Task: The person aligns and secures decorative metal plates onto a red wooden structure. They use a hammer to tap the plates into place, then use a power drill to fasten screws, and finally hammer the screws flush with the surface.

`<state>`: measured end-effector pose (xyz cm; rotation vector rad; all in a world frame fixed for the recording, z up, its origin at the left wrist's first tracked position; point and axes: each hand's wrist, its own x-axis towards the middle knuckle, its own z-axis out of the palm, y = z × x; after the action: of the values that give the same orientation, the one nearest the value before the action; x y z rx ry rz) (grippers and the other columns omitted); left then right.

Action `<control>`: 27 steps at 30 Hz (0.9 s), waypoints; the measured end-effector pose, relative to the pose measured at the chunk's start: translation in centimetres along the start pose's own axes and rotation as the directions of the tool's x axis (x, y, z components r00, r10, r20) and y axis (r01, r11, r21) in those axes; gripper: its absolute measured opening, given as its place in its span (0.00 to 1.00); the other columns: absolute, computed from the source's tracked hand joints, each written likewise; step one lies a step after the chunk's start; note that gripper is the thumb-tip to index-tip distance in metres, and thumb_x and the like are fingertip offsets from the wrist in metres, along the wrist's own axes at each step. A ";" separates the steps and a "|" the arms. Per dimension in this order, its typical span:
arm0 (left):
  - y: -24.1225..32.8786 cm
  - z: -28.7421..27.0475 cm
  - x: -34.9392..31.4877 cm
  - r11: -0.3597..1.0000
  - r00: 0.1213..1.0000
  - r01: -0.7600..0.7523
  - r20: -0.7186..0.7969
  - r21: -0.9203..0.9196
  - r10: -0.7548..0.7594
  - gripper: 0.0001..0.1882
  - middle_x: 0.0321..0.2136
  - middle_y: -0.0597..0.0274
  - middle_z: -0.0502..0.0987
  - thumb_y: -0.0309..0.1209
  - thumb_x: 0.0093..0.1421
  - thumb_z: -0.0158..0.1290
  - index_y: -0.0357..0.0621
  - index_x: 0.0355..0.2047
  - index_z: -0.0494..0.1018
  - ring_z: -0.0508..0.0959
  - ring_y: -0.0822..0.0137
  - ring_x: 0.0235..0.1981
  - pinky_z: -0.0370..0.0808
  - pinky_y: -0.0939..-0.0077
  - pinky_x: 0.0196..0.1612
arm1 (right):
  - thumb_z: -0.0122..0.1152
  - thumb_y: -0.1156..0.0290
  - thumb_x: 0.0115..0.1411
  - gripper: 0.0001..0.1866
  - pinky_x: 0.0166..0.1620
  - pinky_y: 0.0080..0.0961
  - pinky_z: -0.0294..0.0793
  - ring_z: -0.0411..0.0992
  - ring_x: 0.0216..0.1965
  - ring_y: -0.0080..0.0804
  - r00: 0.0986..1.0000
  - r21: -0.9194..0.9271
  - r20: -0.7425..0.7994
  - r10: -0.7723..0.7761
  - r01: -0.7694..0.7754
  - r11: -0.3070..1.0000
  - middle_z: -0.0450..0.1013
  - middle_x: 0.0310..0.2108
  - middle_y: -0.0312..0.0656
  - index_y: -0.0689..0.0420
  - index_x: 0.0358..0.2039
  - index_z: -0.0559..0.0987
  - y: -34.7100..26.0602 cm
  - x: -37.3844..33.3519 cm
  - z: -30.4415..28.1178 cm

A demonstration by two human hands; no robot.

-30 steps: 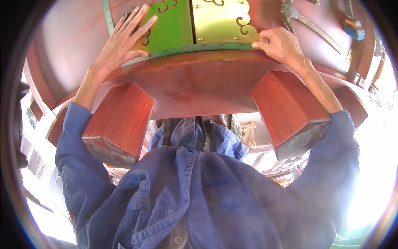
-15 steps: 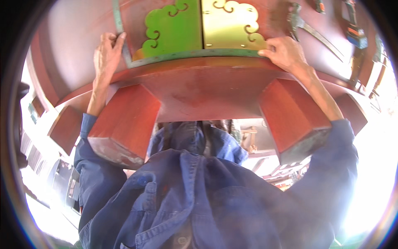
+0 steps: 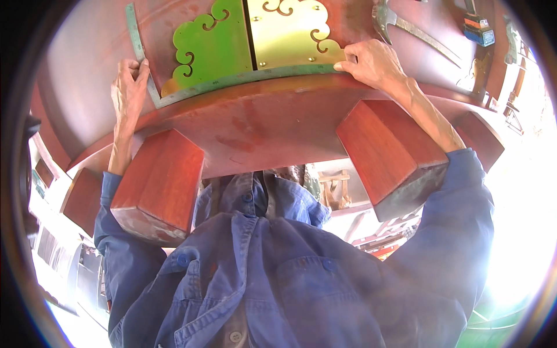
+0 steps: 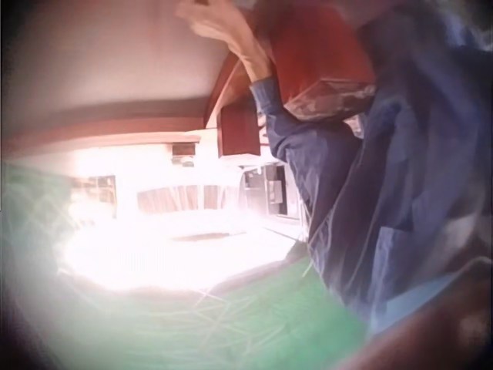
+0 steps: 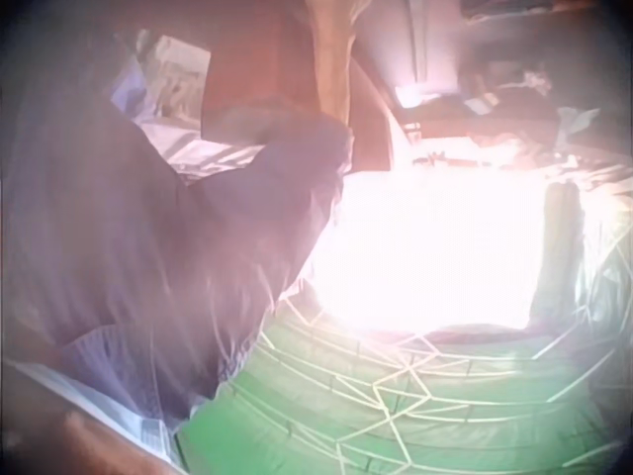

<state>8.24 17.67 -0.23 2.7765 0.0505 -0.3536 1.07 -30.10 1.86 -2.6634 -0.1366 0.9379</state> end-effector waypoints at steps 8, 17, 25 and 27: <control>-0.1 -1.1 -0.2 0.993 0.986 -0.096 -0.127 0.071 0.104 0.21 0.24 0.56 0.77 0.47 0.64 0.61 0.41 0.34 0.70 0.78 0.53 0.24 0.74 0.59 0.31 | 0.70 0.53 0.55 0.23 0.31 0.44 0.68 0.71 0.23 0.48 1.000 -0.022 -0.024 -0.018 0.017 1.000 0.72 0.18 0.48 0.59 0.19 0.75 0.2 0.1 0.4; -0.1 -2.8 -1.8 0.851 0.756 -0.522 0.429 -0.058 0.493 0.19 0.28 0.60 0.70 0.38 0.56 0.65 0.44 0.31 0.65 0.73 0.55 0.31 0.69 0.58 0.34 | 0.71 0.54 0.55 0.21 0.30 0.42 0.69 0.72 0.23 0.45 0.999 0.002 0.012 0.030 -0.030 1.000 0.73 0.18 0.45 0.59 0.20 0.77 -0.8 -0.1 0.1; 0.4 -2.9 -1.3 0.897 0.771 -0.436 0.486 -0.070 0.412 0.18 0.28 0.57 0.70 0.33 0.56 0.64 0.41 0.31 0.64 0.72 0.52 0.33 0.68 0.56 0.37 | 0.71 0.54 0.55 0.22 0.31 0.43 0.69 0.72 0.23 0.47 0.999 0.010 0.023 0.038 -0.039 0.999 0.73 0.19 0.46 0.59 0.19 0.77 -1.1 -0.1 -0.1; 0.6 -2.9 -1.1 0.932 0.788 -0.353 0.510 -0.086 0.346 0.17 0.28 0.57 0.71 0.31 0.55 0.64 0.41 0.31 0.64 0.73 0.52 0.33 0.70 0.55 0.37 | 0.70 0.55 0.55 0.21 0.31 0.43 0.69 0.72 0.24 0.48 0.998 0.001 0.048 0.051 -0.052 0.999 0.73 0.19 0.48 0.60 0.20 0.77 -1.5 0.2 -0.4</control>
<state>7.89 18.10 2.93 2.5268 -0.5941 -0.9837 1.44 -28.76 2.50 -2.6546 -0.0778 1.0177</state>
